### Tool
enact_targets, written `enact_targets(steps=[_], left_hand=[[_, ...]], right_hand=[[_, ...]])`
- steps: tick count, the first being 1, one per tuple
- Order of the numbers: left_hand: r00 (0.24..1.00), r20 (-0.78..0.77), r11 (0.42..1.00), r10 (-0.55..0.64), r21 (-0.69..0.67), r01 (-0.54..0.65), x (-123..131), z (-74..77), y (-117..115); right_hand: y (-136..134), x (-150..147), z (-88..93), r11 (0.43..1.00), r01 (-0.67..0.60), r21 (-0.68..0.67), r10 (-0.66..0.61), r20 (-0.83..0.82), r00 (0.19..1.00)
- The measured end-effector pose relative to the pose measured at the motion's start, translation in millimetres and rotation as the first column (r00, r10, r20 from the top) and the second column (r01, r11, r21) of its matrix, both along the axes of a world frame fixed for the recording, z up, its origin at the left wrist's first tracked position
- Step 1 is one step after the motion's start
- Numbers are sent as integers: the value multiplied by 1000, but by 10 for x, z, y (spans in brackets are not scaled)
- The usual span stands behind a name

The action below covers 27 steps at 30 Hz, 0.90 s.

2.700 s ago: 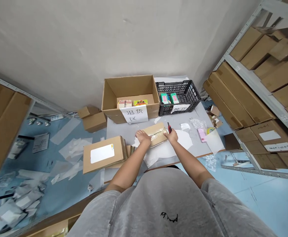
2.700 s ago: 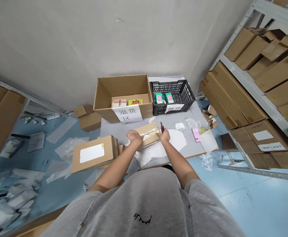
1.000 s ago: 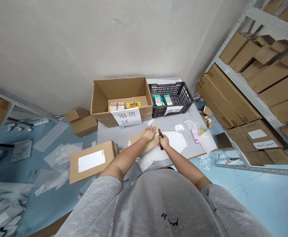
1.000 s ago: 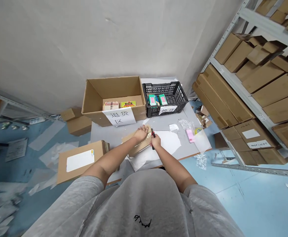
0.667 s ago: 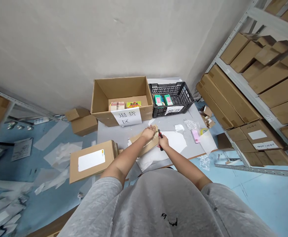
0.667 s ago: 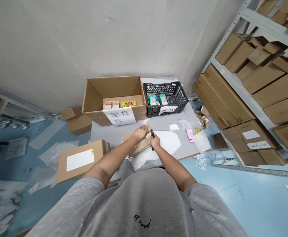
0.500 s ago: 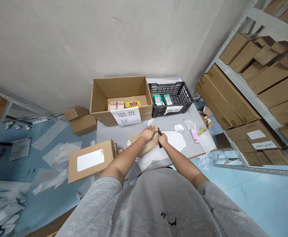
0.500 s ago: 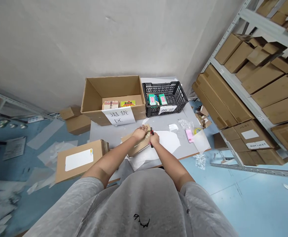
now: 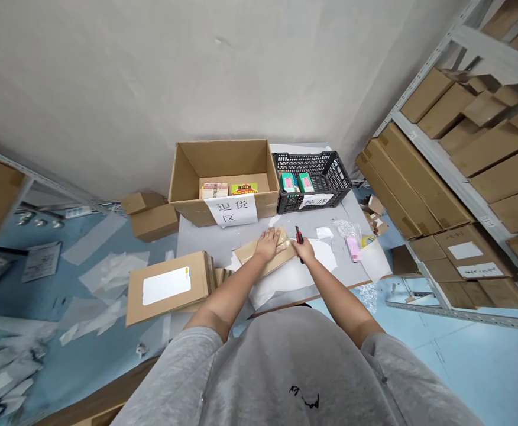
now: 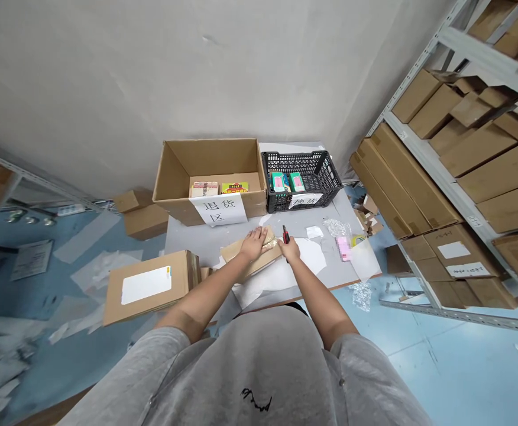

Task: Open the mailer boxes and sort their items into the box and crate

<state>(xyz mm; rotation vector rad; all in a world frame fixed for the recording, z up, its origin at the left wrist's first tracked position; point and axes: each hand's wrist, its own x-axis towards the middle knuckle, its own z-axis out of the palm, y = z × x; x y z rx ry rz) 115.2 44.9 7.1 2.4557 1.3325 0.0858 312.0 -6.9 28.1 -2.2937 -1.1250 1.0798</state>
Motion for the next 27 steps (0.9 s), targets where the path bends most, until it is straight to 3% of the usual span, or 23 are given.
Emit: enact_targets(steps=[4, 8, 14, 19, 27], left_hand=[[998, 51, 999, 35, -28, -34, 13, -36, -41], [991, 93, 995, 95, -11, -94, 9, -2, -162], [976, 110, 982, 190, -39, -186, 215, 46, -422], [932, 24, 929, 361, -93, -357, 459, 99, -479], [956, -51, 952, 290, -88, -293, 431, 106, -530]], right_hand=[[386, 32, -6, 990, -138, -41, 143, 175, 974], [590, 26, -135, 980, -183, -81, 193, 138, 971], [679, 80, -276, 979, -108, -170, 119, 57, 991], [702, 89, -270, 978, -93, -185, 97, 8, 995], [675, 111, -339, 989, -136, -64, 133, -44, 990]])
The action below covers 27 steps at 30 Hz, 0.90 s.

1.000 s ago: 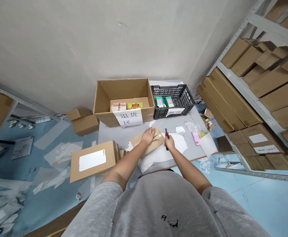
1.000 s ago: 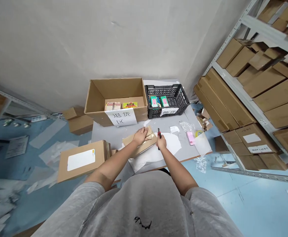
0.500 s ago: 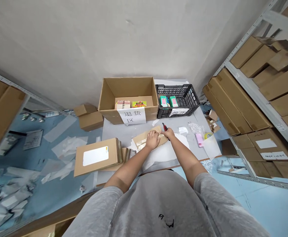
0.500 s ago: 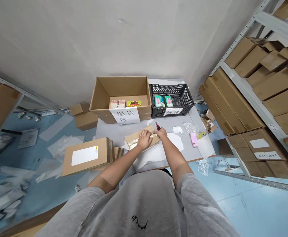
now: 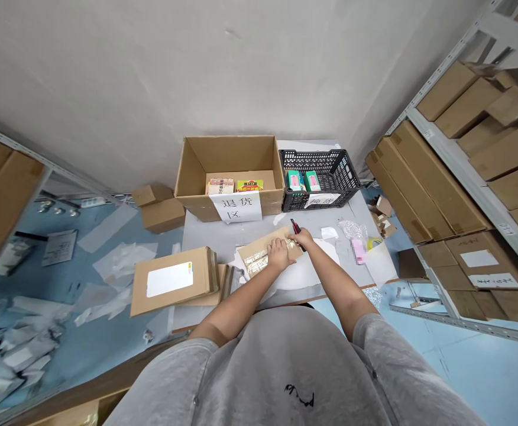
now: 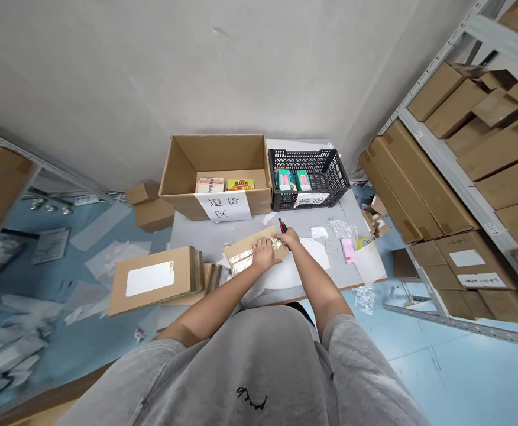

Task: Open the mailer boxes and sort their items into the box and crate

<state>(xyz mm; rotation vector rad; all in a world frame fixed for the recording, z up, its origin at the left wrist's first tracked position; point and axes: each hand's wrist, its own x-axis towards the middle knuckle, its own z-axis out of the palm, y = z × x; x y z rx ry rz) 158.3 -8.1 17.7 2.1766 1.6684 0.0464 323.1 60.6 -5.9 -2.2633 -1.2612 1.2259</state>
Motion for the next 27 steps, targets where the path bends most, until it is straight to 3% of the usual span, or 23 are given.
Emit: enact_targets(steps=[6, 12, 16, 21, 27], left_hand=[[999, 14, 997, -40, -68, 41, -45, -37, 146], [994, 92, 996, -62, -50, 67, -45, -41, 280], [994, 106, 999, -27, -29, 30, 60, -45, 311], [990, 132, 998, -57, -28, 62, 66, -52, 366], [984, 163, 994, -68, -74, 81, 24, -73, 482]], right_hand=[[33, -30, -38, 999, -9, -41, 11, 55, 998], [85, -84, 33, 997, 13, -73, -5, 106, 994], [32, -92, 124, 997, 74, 1, -74, -38, 997], [-345, 129, 246, 992, 119, 42, -108, -193, 975], [-966, 358, 312, 996, 43, 79, -6, -413, 911]])
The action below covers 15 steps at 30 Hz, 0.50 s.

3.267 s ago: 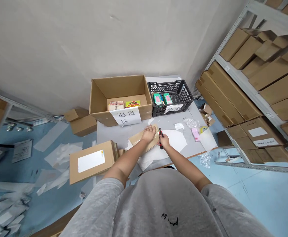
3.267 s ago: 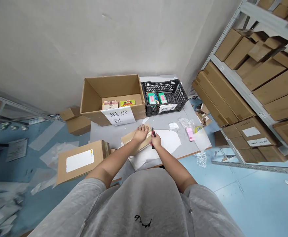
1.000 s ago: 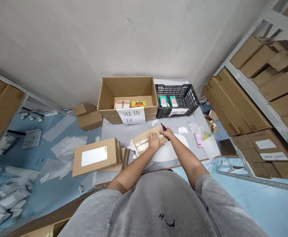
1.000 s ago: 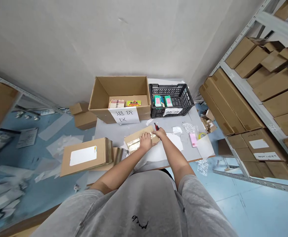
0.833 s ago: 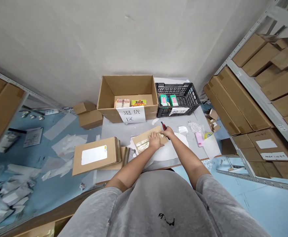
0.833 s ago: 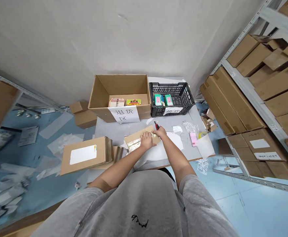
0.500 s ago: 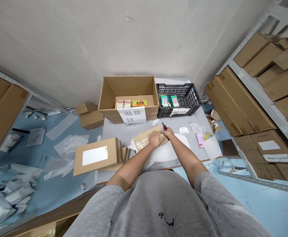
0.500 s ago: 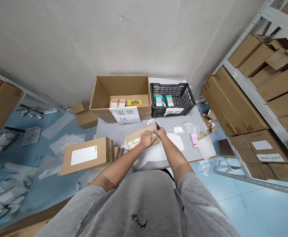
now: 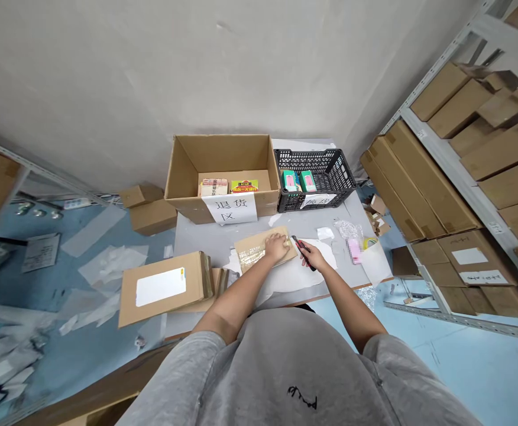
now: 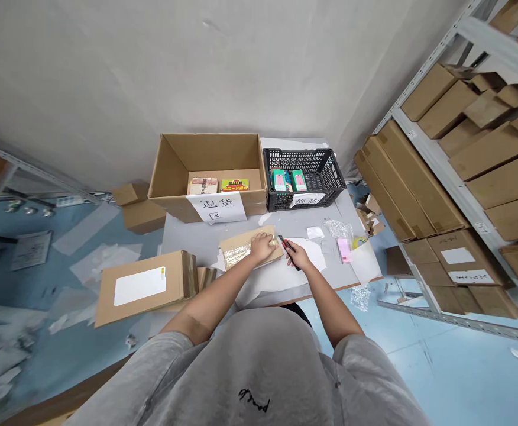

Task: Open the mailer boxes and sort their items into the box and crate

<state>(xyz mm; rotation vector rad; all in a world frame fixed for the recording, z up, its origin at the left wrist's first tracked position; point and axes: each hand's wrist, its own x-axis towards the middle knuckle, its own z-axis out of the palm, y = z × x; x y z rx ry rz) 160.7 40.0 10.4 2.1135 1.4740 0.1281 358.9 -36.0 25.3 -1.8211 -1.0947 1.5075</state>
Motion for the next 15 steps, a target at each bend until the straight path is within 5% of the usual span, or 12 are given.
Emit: enact_targets(steps=[15], left_hand=[[995, 100, 1000, -7, 6, 6, -68, -31, -65]], right_hand=[[-58, -144, 4, 997, 35, -66, -36, -11, 999]])
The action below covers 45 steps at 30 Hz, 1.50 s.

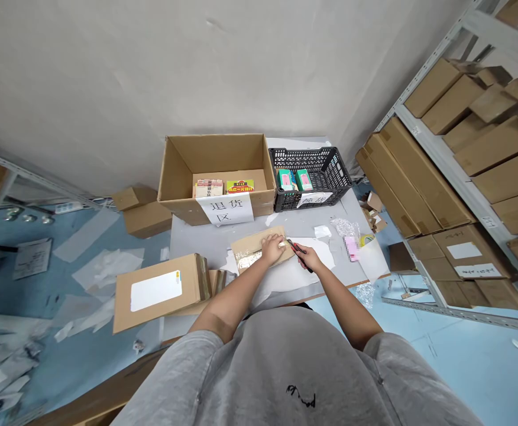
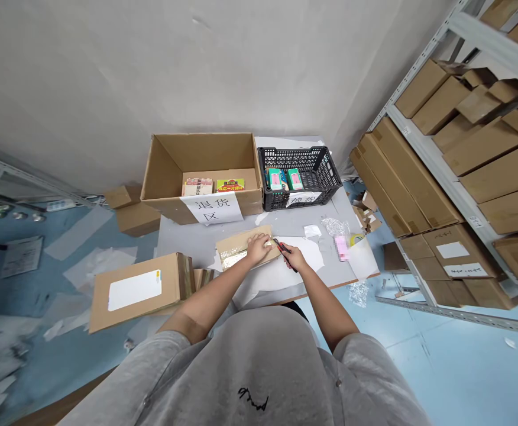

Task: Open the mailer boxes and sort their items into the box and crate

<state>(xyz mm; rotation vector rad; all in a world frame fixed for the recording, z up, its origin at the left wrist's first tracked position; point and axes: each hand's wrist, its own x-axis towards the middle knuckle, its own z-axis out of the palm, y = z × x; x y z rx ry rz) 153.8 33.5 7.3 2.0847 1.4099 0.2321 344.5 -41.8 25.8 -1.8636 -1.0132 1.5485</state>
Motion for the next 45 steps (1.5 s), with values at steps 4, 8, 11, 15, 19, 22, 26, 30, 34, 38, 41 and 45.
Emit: enact_targets(steps=[4, 8, 11, 15, 19, 22, 26, 30, 34, 38, 41, 45], left_hand=[[999, 24, 999, -36, 22, 35, -32, 10, -20], [998, 25, 998, -52, 41, 51, -63, 24, -5], [998, -15, 996, -55, 64, 56, -60, 50, -7], [998, -50, 990, -40, 132, 46, -129, 100, -89], [995, -103, 982, -10, 188, 30, -387, 116, -261], [986, -160, 981, 36, 193, -5, -625, 96, -386], [982, -157, 976, 105, 203, -72, -815, 70, -468], [981, -142, 974, 135, 202, -104, -833, 77, -451], [986, -122, 979, 114, 184, -90, -848, 106, -431], [985, -87, 973, 152, 187, -134, -981, 123, -481], [978, -48, 957, 203, 221, -188, -1097, 121, -527], [972, -38, 956, 234, 193, -222, -1146, 147, -505]], right_hand=[[61, -67, 28, 1000, 21, 19, -22, 21, 1000], [10, -23, 44, 1000, -15, -19, 15, 5, 1000], [-53, 76, 40, 998, -39, -51, 38, -16, 999], [-65, 181, -41, 996, 84, 30, -86, 56, 995], [-88, 203, -264, 998, 47, 44, -58, 307, 950], [-115, 166, -483, 997, -74, -21, 74, 518, 852], [-90, 73, -755, 971, -169, -168, 238, 653, 719], [-18, -1, -937, 954, -207, -218, 301, 690, 658], [60, -27, -938, 974, -168, -152, 226, 694, 683], [148, -104, -701, 967, -130, 220, -40, 632, 774], [191, -248, -436, 853, -271, 446, -13, 536, 844], [225, -454, -161, 748, -431, 505, 107, 550, 828]])
